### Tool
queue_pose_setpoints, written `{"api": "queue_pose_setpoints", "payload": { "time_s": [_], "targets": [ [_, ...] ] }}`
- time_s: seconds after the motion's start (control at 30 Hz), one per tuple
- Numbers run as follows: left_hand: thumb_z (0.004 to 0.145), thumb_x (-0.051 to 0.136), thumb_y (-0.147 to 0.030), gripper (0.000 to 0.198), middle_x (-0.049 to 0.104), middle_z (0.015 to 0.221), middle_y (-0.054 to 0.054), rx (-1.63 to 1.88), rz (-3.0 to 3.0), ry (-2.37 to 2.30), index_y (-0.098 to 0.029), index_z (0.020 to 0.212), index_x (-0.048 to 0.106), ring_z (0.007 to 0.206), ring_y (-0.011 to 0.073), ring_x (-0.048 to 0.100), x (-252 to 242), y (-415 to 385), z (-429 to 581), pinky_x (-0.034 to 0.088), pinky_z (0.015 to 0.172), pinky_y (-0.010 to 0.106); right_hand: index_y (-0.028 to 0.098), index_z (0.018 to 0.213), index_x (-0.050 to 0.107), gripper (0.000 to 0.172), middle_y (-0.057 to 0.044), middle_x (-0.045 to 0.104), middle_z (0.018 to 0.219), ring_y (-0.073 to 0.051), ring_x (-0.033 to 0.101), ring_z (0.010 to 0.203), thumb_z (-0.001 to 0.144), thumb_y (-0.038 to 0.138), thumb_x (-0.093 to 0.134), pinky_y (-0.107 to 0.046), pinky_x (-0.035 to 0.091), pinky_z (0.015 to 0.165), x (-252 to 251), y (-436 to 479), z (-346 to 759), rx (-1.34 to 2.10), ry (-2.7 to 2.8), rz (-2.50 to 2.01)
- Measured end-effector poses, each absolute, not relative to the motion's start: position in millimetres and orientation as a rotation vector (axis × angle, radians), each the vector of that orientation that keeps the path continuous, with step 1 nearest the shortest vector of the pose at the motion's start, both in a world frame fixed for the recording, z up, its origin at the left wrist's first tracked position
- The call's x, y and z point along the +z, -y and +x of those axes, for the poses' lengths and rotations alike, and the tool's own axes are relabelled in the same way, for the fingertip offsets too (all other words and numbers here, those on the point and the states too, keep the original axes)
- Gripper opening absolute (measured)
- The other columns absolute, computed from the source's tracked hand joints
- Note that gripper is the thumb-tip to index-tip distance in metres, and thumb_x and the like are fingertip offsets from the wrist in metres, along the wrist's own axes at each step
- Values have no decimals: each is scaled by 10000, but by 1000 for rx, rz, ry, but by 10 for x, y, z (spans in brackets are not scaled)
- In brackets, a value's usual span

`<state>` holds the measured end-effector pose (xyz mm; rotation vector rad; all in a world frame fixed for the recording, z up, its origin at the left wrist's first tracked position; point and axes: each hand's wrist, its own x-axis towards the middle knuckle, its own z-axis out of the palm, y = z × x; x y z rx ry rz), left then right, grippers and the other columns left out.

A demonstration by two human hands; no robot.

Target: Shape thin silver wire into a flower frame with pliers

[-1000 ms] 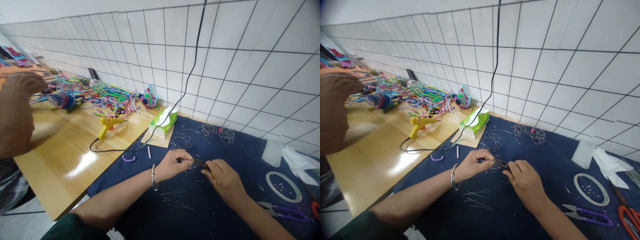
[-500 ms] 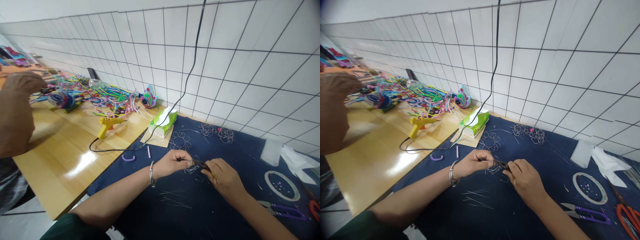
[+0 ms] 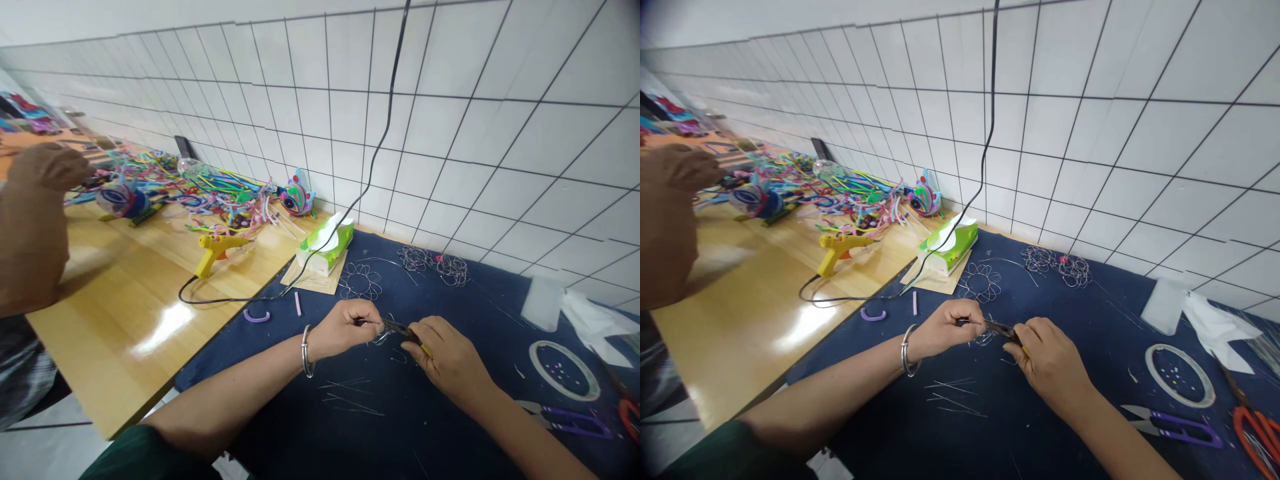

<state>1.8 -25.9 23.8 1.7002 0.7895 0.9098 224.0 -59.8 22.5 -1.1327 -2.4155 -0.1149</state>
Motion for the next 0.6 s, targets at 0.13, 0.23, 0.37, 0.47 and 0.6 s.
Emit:
{"api": "queue_pose_setpoints", "payload": {
  "time_s": [0.13, 0.23, 0.37, 0.47, 0.6],
  "targets": [
    [732, 539, -120, 88, 520, 635, 2, 951, 1787, -805, -101, 653, 572, 573, 67, 459, 220, 258, 6, 366, 552, 183, 128, 941, 566, 232, -88, 549, 844, -172, 508, 796, 850, 323, 481, -308, 426, 714, 227, 591, 2256, -109, 2416, -1141],
    [721, 527, -95, 86, 527, 632, 2, 979, 1872, -831, -108, 651, 575, 577, 70, 467, 209, 263, 7, 366, 556, 185, 125, 933, 569, 243, -89, 543, 841, -175, 503, 792, 851, 333, 474, -312, 421, 709, 258, 595, 2250, -151, 2430, -1145],
    [690, 512, -56, 109, 532, 615, -4, 1046, 2012, -878, -123, 638, 580, 579, 74, 465, 215, 281, 27, 369, 579, 193, 122, 923, 576, 251, -87, 536, 825, -170, 488, 758, 851, 339, 470, -316, 407, 694, 311, 624, 2222, -257, 2456, -1172],
    [671, 494, -38, 133, 523, 589, -12, 1097, 2110, -888, -132, 616, 572, 565, 73, 456, 224, 295, 43, 369, 586, 196, 124, 924, 582, 248, -87, 532, 815, -169, 478, 748, 848, 333, 473, -316, 396, 691, 331, 651, 2205, -347, 2469, -1204],
    [654, 489, -42, 133, 510, 560, -20, 1164, 2200, -906, -138, 611, 570, 543, 72, 450, 229, 301, 52, 367, 579, 197, 127, 947, 581, 247, -88, 529, 816, -183, 469, 774, 840, 328, 486, -322, 382, 701, 323, 671, 2202, -466, 2470, -1227]
  ]
}}
